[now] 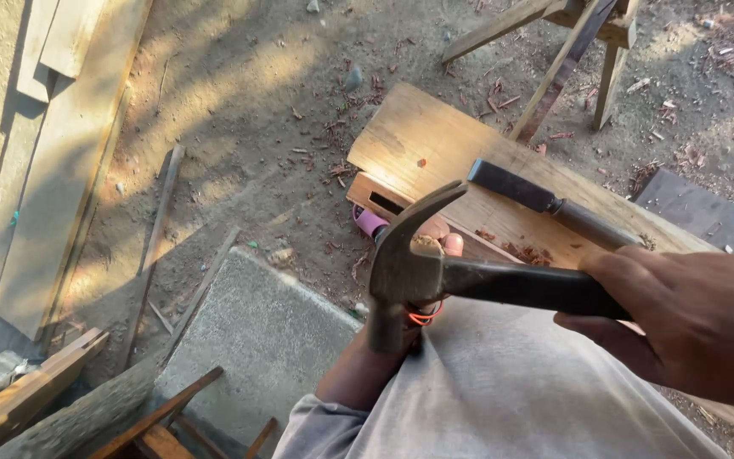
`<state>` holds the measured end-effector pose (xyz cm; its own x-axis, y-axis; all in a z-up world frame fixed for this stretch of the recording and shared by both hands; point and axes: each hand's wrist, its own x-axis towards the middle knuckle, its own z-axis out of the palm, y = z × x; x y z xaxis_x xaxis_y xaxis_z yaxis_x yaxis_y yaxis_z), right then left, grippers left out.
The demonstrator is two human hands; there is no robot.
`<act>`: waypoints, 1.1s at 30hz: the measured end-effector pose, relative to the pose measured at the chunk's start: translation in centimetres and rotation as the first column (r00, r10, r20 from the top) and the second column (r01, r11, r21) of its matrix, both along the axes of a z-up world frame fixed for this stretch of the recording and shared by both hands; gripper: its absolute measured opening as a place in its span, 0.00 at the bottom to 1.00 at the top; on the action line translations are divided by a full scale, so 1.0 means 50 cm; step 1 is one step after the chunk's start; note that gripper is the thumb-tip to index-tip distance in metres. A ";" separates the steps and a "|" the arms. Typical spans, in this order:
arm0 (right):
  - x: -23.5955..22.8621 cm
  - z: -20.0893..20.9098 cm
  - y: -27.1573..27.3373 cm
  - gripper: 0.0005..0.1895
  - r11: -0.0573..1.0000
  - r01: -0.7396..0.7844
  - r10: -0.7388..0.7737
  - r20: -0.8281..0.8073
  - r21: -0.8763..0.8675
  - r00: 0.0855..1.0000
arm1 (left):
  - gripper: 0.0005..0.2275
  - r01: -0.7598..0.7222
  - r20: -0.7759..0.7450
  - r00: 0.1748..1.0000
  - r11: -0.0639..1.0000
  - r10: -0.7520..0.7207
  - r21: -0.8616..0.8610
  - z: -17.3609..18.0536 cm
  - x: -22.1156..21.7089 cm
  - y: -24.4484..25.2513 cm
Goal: Use a hammer and chisel to carve or shape a piece of wood.
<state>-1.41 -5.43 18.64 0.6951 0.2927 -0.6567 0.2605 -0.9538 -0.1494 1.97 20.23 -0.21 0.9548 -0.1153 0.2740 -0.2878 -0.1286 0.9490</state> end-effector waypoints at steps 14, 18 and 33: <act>-0.017 -0.025 -0.013 0.22 0.934 -0.031 -0.109 0.366 0.357 0.924 | 0.12 -0.052 0.154 0.988 0.990 0.032 0.130 0.017 0.035 -0.029; -0.002 -0.026 -0.005 0.22 0.994 0.024 -0.043 0.169 0.110 0.985 | 0.14 0.388 -0.002 0.920 0.911 -0.393 -0.141 0.024 0.085 0.015; -0.009 -0.062 -0.046 0.24 0.835 0.457 -0.526 0.198 0.306 0.827 | 0.15 -0.292 -0.261 0.941 0.906 0.215 -0.307 0.012 0.178 0.109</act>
